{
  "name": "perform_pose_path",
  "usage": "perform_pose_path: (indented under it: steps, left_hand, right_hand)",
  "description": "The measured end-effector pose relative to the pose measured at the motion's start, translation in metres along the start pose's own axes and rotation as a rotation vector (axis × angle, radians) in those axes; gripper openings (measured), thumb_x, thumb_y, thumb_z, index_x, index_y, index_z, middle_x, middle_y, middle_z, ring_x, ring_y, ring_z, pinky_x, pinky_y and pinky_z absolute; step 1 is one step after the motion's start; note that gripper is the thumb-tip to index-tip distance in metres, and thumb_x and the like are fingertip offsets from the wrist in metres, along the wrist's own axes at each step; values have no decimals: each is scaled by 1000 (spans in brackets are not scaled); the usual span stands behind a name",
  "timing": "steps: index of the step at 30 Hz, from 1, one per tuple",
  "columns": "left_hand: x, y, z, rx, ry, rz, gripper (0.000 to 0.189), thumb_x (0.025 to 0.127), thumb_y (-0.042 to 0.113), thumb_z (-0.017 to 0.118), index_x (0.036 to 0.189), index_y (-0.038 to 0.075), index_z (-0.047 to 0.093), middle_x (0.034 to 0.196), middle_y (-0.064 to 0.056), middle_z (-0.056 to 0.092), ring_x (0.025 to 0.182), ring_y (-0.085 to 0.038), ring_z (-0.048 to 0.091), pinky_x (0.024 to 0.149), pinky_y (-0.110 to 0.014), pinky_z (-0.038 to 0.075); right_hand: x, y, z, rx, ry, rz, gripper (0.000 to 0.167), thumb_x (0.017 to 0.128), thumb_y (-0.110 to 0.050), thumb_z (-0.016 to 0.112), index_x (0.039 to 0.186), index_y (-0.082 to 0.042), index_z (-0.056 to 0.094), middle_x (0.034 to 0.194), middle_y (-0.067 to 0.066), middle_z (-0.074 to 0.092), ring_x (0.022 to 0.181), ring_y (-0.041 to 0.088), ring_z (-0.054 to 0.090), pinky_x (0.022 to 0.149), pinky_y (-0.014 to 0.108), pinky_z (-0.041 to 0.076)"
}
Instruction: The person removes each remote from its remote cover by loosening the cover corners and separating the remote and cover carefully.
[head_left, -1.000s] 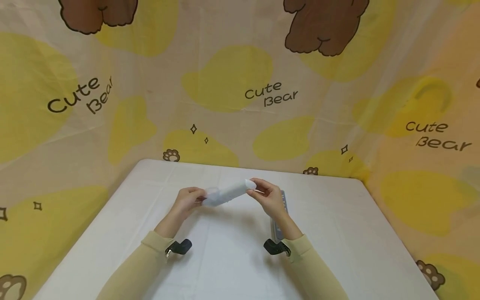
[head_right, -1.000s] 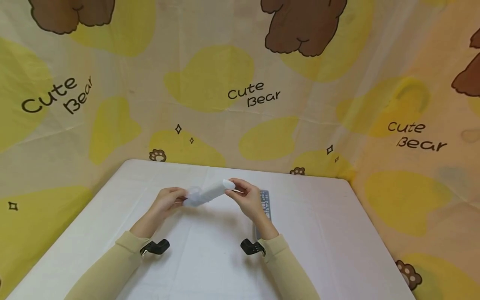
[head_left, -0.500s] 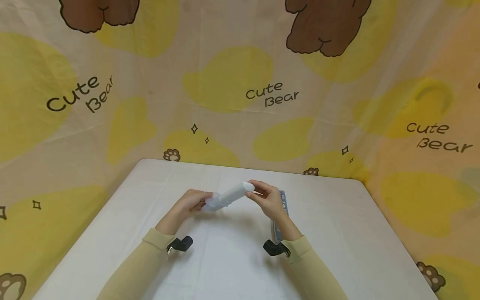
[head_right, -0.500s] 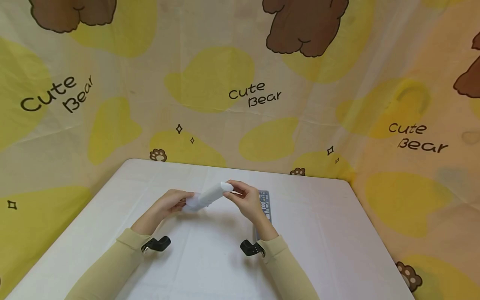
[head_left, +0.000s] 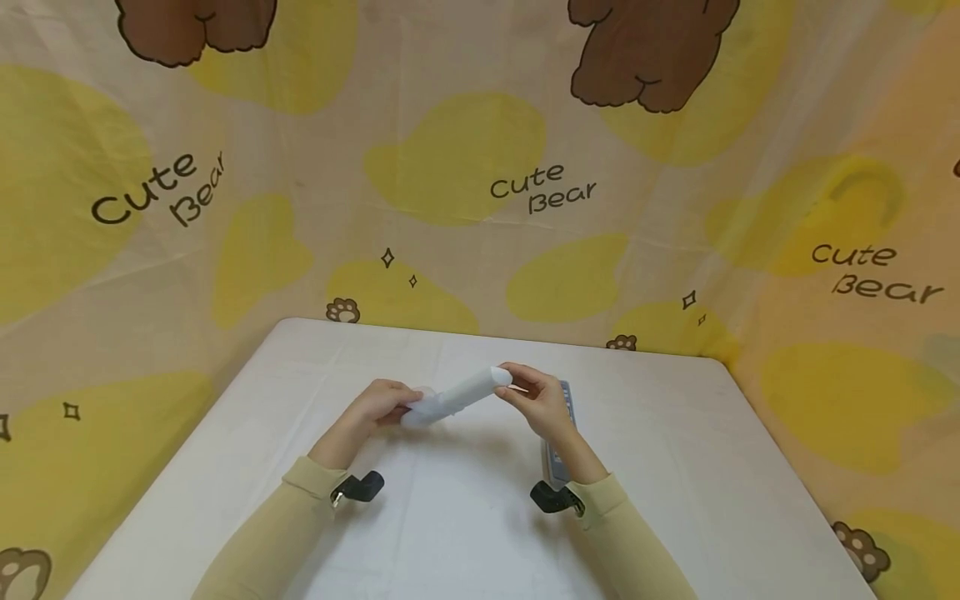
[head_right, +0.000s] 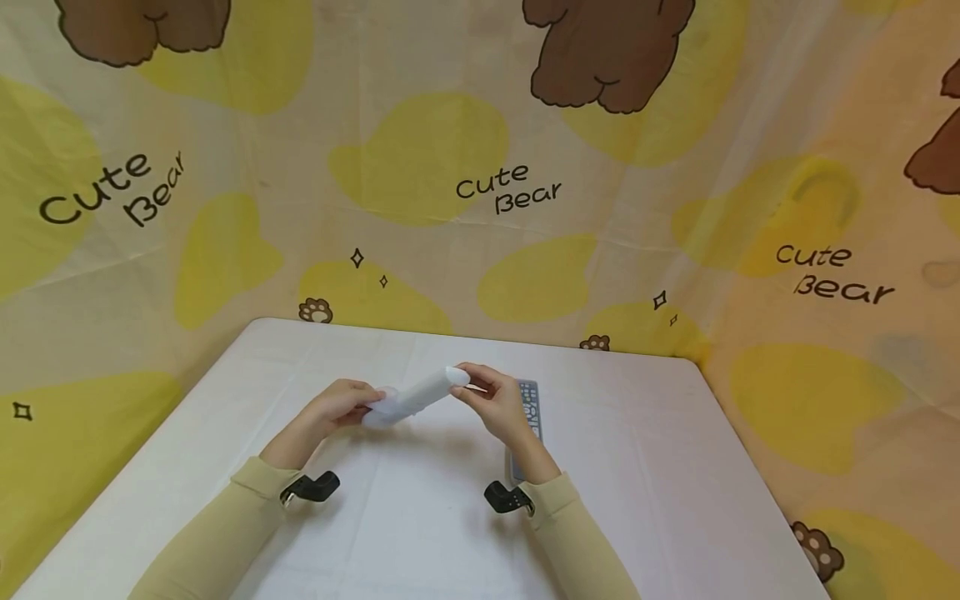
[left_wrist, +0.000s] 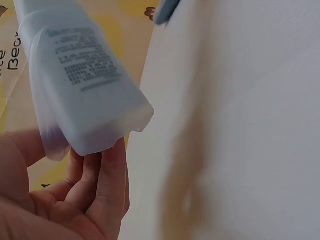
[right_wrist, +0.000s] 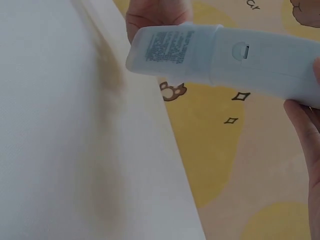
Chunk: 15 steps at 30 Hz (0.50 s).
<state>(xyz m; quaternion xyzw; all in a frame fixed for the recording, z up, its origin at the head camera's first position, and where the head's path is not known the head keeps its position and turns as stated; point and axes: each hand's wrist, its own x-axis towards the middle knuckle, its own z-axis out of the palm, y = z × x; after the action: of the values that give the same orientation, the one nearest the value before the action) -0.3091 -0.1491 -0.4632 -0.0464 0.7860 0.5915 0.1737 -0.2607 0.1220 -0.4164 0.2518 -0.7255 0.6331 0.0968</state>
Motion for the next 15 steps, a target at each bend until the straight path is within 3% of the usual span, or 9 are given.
perform_pose_path:
  steps: [7, 15]
  left_hand:
    - [1, 2, -1, -36, -10, -5, 27, 89, 16, 64, 103, -7, 61, 98, -11, 66, 79, -14, 63, 77, -33, 57]
    - [2, -2, -3, -87, -7, 5, 18, 88, 11, 63, 94, -6, 61, 92, -9, 63, 74, -12, 61, 69, -26, 57]
  right_hand:
    - [-2, 0, -1, -7, 23, 4, 33, 82, 8, 66, 114, 15, 58, 117, 33, 58, 99, -2, 62, 84, 27, 53]
    - [-1, 0, -2, 5, 17, -9, 33, 82, 9, 66, 114, 15, 58, 116, 33, 58, 99, -1, 62, 85, 27, 53]
